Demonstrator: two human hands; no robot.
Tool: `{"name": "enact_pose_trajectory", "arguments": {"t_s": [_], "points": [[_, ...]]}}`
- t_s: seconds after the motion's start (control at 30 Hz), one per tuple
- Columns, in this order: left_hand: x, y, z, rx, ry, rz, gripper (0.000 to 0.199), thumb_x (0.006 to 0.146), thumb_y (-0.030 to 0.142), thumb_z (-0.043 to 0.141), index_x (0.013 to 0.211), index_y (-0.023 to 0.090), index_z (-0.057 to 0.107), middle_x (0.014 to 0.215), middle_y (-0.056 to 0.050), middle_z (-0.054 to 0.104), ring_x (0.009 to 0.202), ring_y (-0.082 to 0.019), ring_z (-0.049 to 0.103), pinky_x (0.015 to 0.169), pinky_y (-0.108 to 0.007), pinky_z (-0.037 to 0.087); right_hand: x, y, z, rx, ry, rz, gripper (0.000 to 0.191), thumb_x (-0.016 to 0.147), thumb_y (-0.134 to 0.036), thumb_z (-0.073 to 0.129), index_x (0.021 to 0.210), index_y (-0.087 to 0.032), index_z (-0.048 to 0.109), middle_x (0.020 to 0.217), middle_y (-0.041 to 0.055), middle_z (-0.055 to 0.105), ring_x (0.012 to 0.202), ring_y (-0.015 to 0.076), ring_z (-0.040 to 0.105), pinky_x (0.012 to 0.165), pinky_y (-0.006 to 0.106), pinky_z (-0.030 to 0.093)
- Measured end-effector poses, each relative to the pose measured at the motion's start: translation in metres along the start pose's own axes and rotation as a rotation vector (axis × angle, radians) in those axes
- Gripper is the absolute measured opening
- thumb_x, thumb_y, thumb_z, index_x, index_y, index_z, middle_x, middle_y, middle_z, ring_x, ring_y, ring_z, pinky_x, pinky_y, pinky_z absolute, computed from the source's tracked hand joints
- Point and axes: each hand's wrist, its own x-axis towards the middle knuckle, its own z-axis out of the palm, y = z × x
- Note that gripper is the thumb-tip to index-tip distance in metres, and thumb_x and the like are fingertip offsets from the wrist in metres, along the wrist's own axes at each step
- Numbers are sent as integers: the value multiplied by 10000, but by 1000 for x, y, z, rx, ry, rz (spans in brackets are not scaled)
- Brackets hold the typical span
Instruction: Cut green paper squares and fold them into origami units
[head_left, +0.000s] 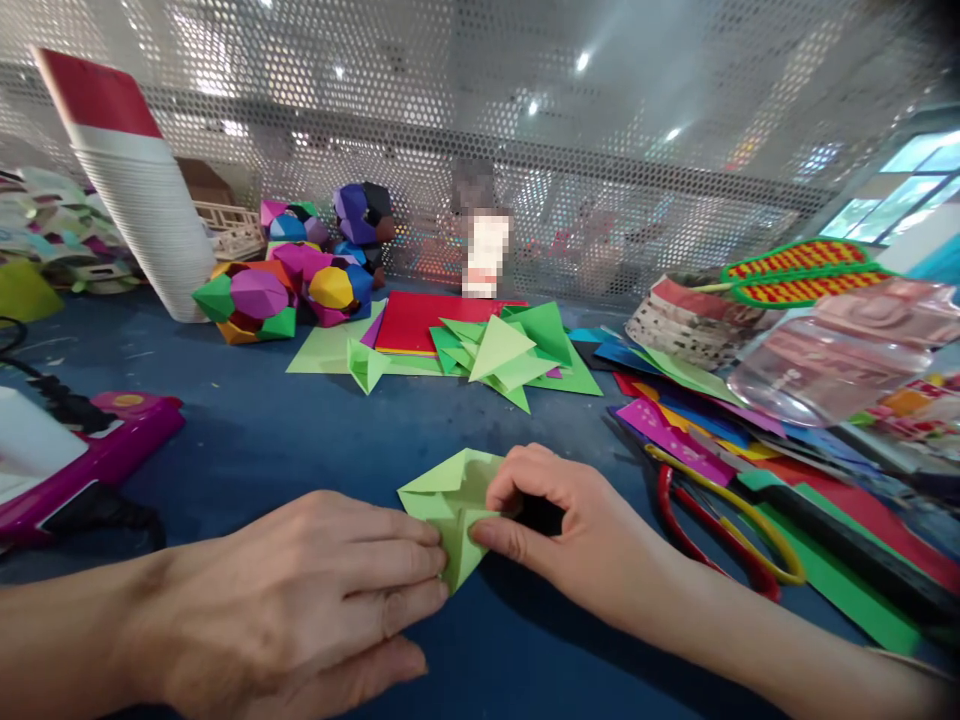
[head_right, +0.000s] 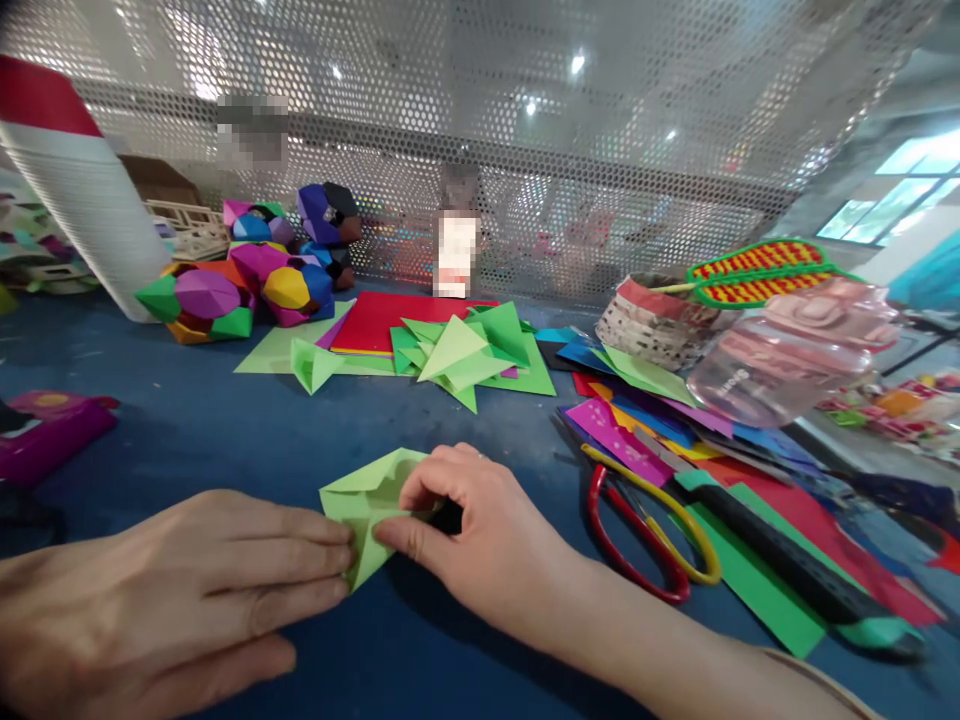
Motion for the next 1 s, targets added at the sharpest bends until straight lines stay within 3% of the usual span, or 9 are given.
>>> {"name": "enact_pose_trajectory", "arguments": {"t_s": [0.3, 0.5, 0.7, 0.9, 1.0], "points": [[-4, 1, 4, 2, -3, -19, 299, 1050, 196, 388, 991, 129, 674, 1006, -82, 755, 893, -171, 703, 806, -242, 570, 4, -11, 8, -194, 0, 116, 214, 808, -139, 707, 678, -182, 542, 692, -38, 576, 730, 150, 492, 704, 316, 332], [-8, 3, 3, 33, -31, -97, 288, 1053, 228, 381, 1116, 138, 647, 1074, -77, 744, 942, -172, 695, 806, -238, 566, 4, -12, 8, -221, -31, 134, 223, 823, -167, 708, 684, -179, 534, 706, -41, 579, 748, 152, 485, 710, 324, 312], [-3, 2, 2, 32, -70, -76, 310, 1062, 312, 357, 1209, 172, 591, 1134, -67, 723, 887, -182, 694, 687, -273, 567, 3, -8, 8, -234, -34, 112, 230, 851, -207, 709, 708, -183, 529, 723, -43, 575, 759, 156, 473, 705, 325, 295], [5, 4, 3, 7, -59, -46, 274, 1056, 293, 406, 1162, 156, 618, 1194, -63, 716, 986, -180, 686, 822, -269, 568, 1, -5, 10, -219, -22, 78, 246, 872, -235, 722, 721, -189, 533, 734, -45, 578, 763, 158, 470, 695, 320, 287], [9, 3, 4, -13, -87, -22, 289, 1053, 276, 408, 1126, 133, 649, 1153, -75, 737, 940, -172, 692, 803, -244, 571, 1, -6, 11, -220, -21, 92, 260, 861, -235, 738, 718, -190, 526, 731, -47, 577, 768, 162, 469, 698, 323, 283]]}}
